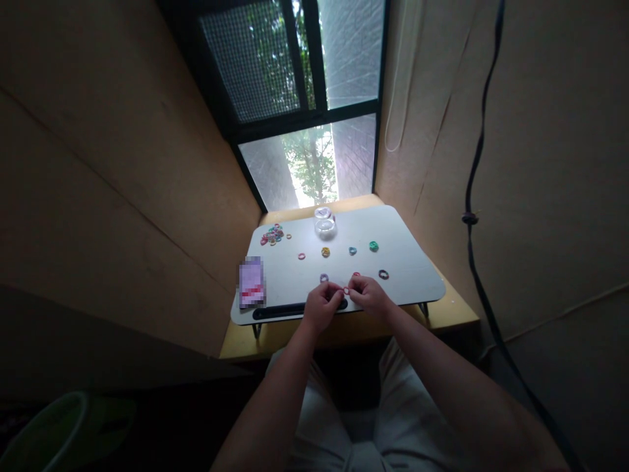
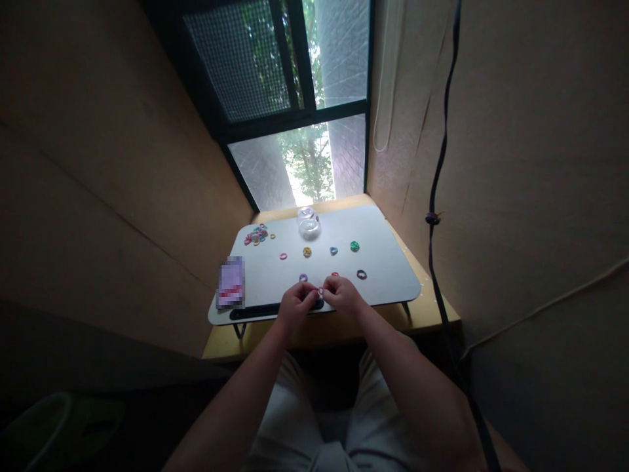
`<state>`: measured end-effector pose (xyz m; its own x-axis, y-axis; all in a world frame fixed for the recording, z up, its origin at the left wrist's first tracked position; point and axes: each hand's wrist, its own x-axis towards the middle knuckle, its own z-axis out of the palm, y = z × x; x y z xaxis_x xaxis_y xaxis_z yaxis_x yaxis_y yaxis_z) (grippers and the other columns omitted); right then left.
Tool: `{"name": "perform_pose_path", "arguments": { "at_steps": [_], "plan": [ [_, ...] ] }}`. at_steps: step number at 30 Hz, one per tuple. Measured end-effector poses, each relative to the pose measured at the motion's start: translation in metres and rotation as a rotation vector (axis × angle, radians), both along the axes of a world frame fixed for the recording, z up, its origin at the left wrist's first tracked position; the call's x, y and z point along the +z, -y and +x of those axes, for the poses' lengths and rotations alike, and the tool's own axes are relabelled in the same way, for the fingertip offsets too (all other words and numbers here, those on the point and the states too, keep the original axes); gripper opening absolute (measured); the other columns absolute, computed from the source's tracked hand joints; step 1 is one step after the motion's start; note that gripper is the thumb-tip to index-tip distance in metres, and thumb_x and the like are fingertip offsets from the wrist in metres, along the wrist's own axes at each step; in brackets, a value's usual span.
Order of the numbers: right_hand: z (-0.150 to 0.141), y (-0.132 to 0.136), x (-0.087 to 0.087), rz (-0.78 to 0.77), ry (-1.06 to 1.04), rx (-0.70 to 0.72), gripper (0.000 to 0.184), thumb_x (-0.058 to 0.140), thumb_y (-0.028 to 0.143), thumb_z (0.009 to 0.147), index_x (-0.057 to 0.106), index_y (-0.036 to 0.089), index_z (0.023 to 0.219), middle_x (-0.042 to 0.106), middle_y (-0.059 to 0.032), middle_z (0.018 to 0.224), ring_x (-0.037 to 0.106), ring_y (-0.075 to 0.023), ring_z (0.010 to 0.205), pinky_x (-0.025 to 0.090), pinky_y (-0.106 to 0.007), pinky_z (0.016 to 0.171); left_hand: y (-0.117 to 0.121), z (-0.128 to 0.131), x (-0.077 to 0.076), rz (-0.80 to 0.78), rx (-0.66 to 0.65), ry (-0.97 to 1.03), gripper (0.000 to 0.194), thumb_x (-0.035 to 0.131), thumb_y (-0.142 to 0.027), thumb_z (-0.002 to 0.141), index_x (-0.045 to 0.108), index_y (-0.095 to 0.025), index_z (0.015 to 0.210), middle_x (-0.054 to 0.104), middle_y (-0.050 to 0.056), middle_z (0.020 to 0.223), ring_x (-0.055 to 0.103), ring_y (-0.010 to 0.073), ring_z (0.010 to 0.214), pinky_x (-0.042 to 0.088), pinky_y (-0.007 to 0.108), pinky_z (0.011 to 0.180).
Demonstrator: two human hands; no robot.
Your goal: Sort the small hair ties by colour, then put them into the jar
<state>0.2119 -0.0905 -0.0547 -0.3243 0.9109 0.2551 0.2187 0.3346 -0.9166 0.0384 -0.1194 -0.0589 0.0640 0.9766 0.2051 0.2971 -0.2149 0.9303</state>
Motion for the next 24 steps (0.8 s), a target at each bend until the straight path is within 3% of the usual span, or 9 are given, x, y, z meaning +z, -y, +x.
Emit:
{"name": "perform_pose_path", "arguments": {
  "at_steps": [6, 14, 24],
  "plan": [
    [0.0004, 0.0006, 0.0002, 0.027, 0.006, 0.020, 0.020, 0.058, 0.028, 0.075, 0.050, 0.020, 0.059, 0.043, 0.0041, 0.052, 0.037, -0.0109, 0.052, 0.030, -0.025, 0.050, -0.0008, 0.0012, 0.0006, -0.027, -0.020, 0.035, 0.031, 0.066, -0.041, 0.083, 0.069, -0.018, 0.103, 0.072, 0.006, 0.095, 0.061, 0.0123, 0.067, 0.047, 0.023, 0.060],
    [-0.0002, -0.0014, -0.0022, 0.039, 0.017, 0.024, 0.019, 0.056, 0.030, 0.076, 0.051, 0.020, 0.059, 0.044, 0.0035, 0.052, 0.038, -0.0120, 0.053, 0.030, -0.026, 0.052, -0.0007, -0.0003, -0.0022, 0.014, -0.003, -0.010, 0.028, 0.067, -0.044, 0.082, 0.067, -0.015, 0.081, 0.058, -0.002, 0.064, 0.050, 0.0103, 0.059, 0.040, 0.023, 0.058],
    [0.0006, 0.0015, 0.0007, 0.020, 0.001, 0.006, 0.020, 0.058, 0.030, 0.078, 0.053, 0.020, 0.062, 0.045, 0.0036, 0.054, 0.040, -0.0118, 0.053, 0.032, -0.026, 0.052, 0.0010, 0.0012, 0.0030, 0.008, -0.008, 0.005, 0.027, 0.066, -0.043, 0.082, 0.064, -0.016, 0.079, 0.058, -0.002, 0.065, 0.049, 0.0109, 0.059, 0.039, 0.023, 0.058]
  ]
}}
